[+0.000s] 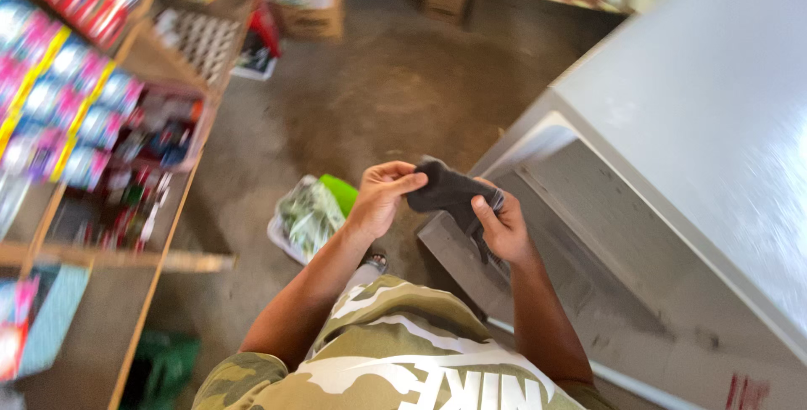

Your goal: The person wipes the top and interior surfaces of an open chest freezer using a dark cloth. They remove a clear plastic drawer, wipe it, and place it back inside. The person continues wiping the interior walls and bottom of the freezer.

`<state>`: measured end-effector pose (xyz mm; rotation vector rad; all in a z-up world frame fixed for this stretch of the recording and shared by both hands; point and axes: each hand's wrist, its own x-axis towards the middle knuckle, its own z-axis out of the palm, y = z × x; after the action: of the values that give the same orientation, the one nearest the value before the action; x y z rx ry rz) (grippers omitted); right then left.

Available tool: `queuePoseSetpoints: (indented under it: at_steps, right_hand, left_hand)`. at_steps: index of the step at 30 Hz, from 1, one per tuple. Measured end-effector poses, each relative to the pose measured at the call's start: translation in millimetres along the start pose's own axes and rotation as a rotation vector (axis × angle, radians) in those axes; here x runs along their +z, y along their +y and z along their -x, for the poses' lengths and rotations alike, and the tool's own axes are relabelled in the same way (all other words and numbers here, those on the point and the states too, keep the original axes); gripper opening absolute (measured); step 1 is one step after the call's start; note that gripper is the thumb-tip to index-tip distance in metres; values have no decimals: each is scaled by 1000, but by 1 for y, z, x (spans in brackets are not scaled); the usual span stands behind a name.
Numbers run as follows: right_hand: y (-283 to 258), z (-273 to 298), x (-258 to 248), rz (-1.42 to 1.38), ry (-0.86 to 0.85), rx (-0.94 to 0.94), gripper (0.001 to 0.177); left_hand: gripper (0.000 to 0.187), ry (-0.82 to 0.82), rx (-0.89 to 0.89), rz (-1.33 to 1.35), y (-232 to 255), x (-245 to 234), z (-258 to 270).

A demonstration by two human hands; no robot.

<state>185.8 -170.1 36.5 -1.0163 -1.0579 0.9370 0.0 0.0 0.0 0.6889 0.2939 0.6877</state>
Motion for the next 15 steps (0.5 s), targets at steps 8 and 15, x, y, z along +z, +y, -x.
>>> queuePoseSetpoints:
  at_steps: [8,15]
  right_hand:
    - [-20,-4,35,236,650,-80,19]
    - [-21,14,51,303,809,-32,16]
  left_hand:
    - [22,-178,-42,-136,56,66,-44]
    - [57,-439,-789,-128,55,74,-80]
